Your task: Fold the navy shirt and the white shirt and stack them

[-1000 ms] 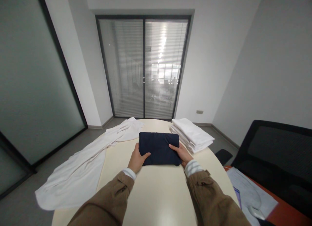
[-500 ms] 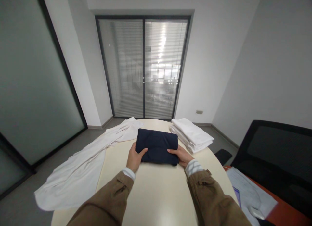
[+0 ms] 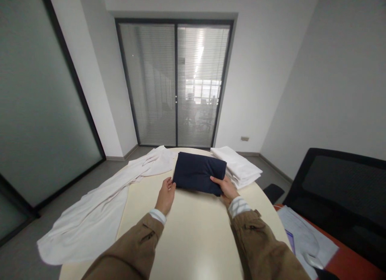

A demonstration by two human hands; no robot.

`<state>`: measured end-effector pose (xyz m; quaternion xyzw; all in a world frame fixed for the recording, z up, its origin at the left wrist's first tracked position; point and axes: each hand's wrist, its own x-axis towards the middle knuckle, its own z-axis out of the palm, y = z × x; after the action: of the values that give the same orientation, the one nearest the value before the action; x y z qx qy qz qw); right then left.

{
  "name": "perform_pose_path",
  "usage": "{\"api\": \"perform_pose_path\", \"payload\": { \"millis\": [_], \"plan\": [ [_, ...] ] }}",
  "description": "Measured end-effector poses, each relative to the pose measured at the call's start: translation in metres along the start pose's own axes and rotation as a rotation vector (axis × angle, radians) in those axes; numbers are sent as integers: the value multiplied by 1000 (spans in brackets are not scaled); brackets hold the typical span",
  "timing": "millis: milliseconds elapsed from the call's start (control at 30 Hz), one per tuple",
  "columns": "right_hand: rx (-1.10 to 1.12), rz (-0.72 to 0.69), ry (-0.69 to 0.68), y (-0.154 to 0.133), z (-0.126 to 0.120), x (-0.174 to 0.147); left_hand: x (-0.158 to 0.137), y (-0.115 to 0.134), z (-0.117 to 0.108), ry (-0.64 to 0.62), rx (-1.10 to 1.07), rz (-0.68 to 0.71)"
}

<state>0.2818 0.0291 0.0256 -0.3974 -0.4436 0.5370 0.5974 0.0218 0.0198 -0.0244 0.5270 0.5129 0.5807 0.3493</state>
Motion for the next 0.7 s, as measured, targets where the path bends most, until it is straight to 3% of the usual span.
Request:
{"api": "perform_pose_path", "payload": {
  "millis": [233, 467, 700],
  "plan": [
    [-23, -98, 112, -20, 1, 9, -11, -3, 3, -108, 290, 231],
    [123, -203, 156, -55, -4, 34, -15, -4, 0, -202, 484, 269],
    [300, -316, 323, -90, -20, 65, -18, -9, -1, -237, 555, 275]
  ]
}}
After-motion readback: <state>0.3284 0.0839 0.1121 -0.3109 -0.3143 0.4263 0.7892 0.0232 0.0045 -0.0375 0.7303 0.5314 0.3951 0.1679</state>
